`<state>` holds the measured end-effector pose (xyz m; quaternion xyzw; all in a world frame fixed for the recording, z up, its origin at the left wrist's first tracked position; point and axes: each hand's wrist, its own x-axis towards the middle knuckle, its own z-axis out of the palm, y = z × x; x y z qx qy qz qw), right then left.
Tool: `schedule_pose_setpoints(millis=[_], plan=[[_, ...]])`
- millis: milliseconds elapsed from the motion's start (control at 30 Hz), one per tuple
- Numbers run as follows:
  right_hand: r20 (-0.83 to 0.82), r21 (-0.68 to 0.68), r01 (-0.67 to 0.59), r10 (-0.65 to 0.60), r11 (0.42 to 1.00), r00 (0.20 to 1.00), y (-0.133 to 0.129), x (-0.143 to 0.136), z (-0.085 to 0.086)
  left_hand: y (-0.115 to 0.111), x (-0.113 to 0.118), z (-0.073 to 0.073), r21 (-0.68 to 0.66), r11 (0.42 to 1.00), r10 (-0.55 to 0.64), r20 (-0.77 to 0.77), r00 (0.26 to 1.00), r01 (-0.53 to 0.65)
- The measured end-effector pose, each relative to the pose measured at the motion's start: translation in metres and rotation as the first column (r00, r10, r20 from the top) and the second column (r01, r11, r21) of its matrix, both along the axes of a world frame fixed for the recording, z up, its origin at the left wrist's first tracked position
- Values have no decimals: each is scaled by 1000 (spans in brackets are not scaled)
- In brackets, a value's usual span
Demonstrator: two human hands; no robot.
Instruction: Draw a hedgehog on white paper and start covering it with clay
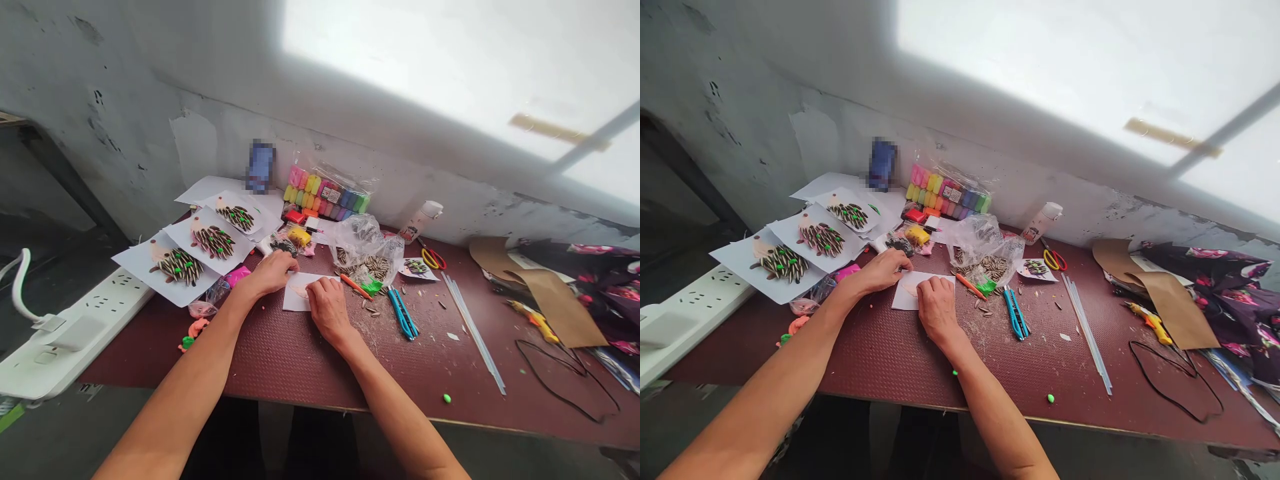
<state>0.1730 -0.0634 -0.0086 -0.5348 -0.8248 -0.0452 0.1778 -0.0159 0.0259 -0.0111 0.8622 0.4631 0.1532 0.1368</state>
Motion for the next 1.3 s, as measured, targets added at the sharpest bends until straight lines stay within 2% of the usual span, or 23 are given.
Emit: schedule_pose_setpoints(millis=[233,533,733,900,1200,1300], plan=[[-15,-11,17,-17,1000,1000,1,2,-1,1,0,-2,11,1000,-2,-13,1000,2],[-24,-36,109,-110,993,994,6,24,9,0,0,0,-3,1000,9,4,1000,-9],[27,-45,1,0,999,1000,-6,15,21,1,0,-1,0,1000,13,-1,1000,-13],[115,-121,-53,67,991,991,-14,11,31,0,1,1,5,1000,12,-27,1000,-12],[118,-120,-54,68,991,991,-30,4,17,1,0,1,23,1000,-7,-58,998,8],[112,-124,-45,59,991,992,-29,0,17,1,0,1,15,1000,-4,-46,999,4]])
